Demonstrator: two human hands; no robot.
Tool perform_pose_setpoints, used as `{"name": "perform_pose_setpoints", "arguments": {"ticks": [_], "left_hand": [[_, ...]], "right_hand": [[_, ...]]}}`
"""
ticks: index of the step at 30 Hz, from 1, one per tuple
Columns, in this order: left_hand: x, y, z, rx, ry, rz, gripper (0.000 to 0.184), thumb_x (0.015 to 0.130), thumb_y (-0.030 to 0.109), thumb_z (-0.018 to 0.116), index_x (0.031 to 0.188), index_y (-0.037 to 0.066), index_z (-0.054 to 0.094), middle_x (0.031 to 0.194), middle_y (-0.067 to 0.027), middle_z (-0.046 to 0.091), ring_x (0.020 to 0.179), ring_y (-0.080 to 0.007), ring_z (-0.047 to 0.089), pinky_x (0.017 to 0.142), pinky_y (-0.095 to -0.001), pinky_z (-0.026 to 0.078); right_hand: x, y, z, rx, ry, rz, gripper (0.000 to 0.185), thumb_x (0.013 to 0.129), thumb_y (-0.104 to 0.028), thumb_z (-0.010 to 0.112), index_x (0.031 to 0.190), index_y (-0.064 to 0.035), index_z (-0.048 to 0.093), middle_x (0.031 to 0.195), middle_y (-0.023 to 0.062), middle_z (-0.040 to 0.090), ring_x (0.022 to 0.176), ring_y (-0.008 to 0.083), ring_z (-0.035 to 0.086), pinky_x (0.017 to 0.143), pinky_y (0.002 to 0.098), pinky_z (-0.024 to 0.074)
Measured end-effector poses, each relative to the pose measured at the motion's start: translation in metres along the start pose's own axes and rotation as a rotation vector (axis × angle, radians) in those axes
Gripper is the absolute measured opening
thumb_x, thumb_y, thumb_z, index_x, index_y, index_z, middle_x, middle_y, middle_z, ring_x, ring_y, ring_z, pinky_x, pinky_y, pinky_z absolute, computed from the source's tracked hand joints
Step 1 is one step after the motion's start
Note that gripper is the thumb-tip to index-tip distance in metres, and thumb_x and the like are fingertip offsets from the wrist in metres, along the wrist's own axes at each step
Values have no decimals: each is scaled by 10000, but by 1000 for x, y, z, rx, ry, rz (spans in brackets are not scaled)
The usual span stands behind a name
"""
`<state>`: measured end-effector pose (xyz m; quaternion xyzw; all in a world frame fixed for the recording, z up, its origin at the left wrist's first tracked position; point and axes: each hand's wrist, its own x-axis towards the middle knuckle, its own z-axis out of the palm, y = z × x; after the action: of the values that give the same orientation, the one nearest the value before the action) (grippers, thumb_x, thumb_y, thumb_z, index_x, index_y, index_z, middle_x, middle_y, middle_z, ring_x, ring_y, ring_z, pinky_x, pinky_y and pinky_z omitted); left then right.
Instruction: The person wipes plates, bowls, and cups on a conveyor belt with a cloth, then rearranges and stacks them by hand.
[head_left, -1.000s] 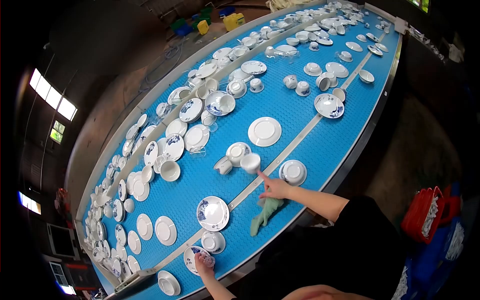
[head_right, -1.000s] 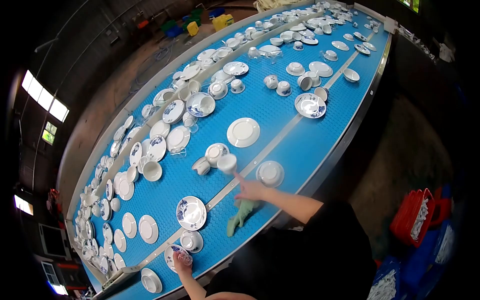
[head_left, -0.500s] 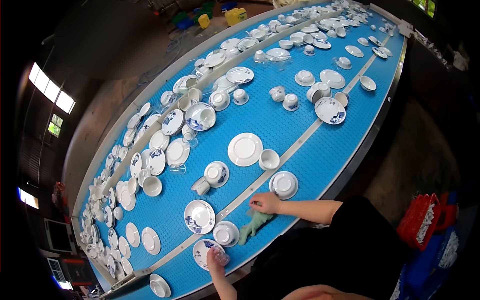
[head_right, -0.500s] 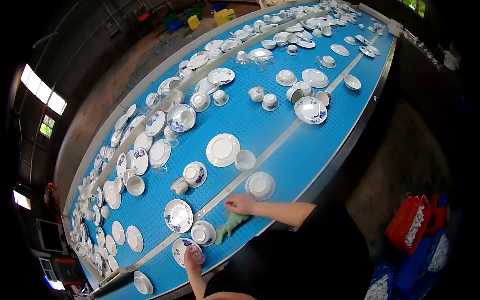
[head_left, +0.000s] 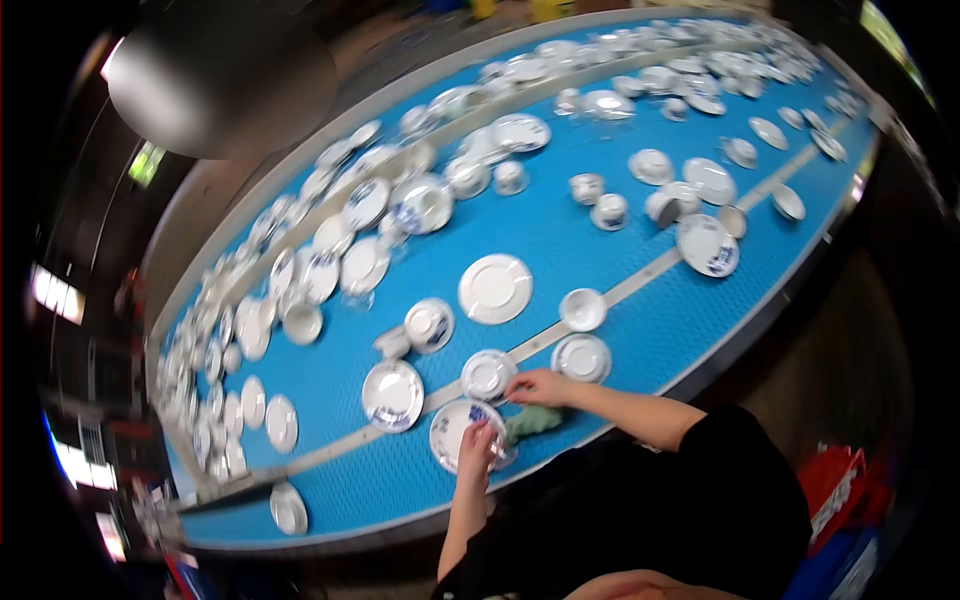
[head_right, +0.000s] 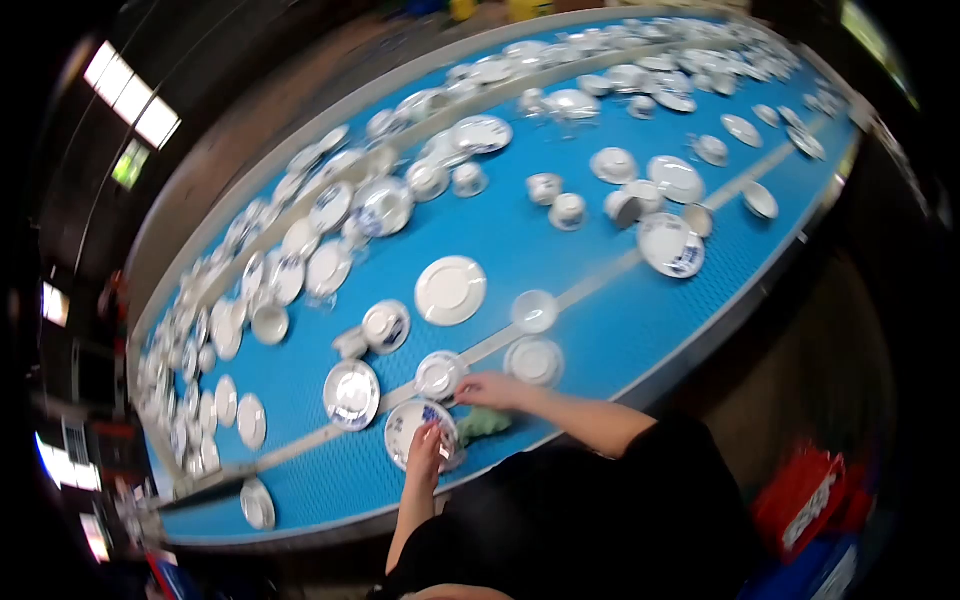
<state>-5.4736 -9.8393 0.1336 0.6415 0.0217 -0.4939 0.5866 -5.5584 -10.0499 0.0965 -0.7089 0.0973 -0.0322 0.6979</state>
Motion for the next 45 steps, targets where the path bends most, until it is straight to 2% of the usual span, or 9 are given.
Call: {"name": "perform_pose_setpoints", "arguments": {"ticks": [2, 6, 11, 17, 24, 31, 35, 41, 45], "left_hand": [[-2, 11, 27, 11, 110, 86, 347, 868, 239, 550, 1158, 75, 451, 967, -43, 549, 838, -118, 532, 617, -241, 447], [-4, 34, 79, -30, 122, 166, 392, 883, 275, 528, 1193, 60, 420, 1047, -62, 528, 874, -132, 523, 656, -253, 459], [24, 43, 108, 435, -162, 417, 274, 870, 240, 541, 1074, 57, 539, 974, -50, 563, 915, -144, 531, 731, -276, 447], [45, 34, 146, 225, -303, 179, 251, 853, 238, 575, 1028, 62, 535, 948, -32, 567, 882, -115, 538, 698, -254, 437], [73, 35, 160, 607, 22, 454, 411, 793, 270, 630, 1104, 41, 490, 993, -107, 578, 832, -180, 579, 731, -286, 461], [61, 43, 122, 643, 471, 485, 311, 748, 185, 665, 1017, 58, 574, 973, -82, 586, 856, -188, 570, 656, -290, 469], [46, 27, 112, 1149, 548, 677, 492, 649, 220, 739, 1069, 55, 543, 1111, -134, 522, 1039, -303, 487, 861, -393, 400], [31, -5, 150, 1377, 706, 513, 835, 524, 332, 803, 1218, 59, 426, 1272, -216, 388, 1165, -389, 377, 961, -451, 316], [30, -11, 193, 1305, 751, 395, 851, 502, 362, 809, 1204, 55, 437, 1241, -214, 414, 1140, -371, 401, 924, -454, 342]], "right_hand": [[-14, -32, -20, -153, -294, 280, 348, 807, -309, 615, 1060, -72, 583, 839, 31, 645, 774, 126, 596, 719, 269, 466], [-39, -15, -17, -334, -375, 116, 413, 802, -310, 625, 1120, -62, 537, 911, 38, 637, 823, 111, 588, 762, 264, 458], [-52, 7, -43, 66, -176, 275, 622, 724, -222, 724, 1236, -41, 421, 1111, 105, 560, 1041, 152, 511, 864, 317, 421], [-72, 20, -85, 415, 40, 55, 786, 659, -107, 755, 1301, -65, 304, 1083, 71, 528, 1001, 172, 511, 859, 333, 420], [-83, 19, -155, 279, 109, 283, 579, 692, -83, 723, 1173, -60, 400, 974, 39, 545, 911, 134, 544, 799, 286, 449], [-104, 31, -212, 214, 157, 231, 577, 698, -83, 712, 1177, -55, 393, 968, 46, 554, 919, 143, 551, 814, 297, 446], [-108, 57, -243, -18, 133, 147, 599, 700, -85, 714, 1195, -61, 377, 1004, 53, 535, 950, 150, 541, 824, 303, 443], [-112, 61, -273, -51, 234, 182, 633, 701, -76, 713, 1221, -60, 353, 1048, 63, 511, 955, 148, 528, 834, 305, 434], [-112, 75, -292, -78, 309, 163, 664, 718, -146, 711, 1261, -59, 340, 1048, 79, 551, 979, 157, 524, 840, 303, 429]]}}
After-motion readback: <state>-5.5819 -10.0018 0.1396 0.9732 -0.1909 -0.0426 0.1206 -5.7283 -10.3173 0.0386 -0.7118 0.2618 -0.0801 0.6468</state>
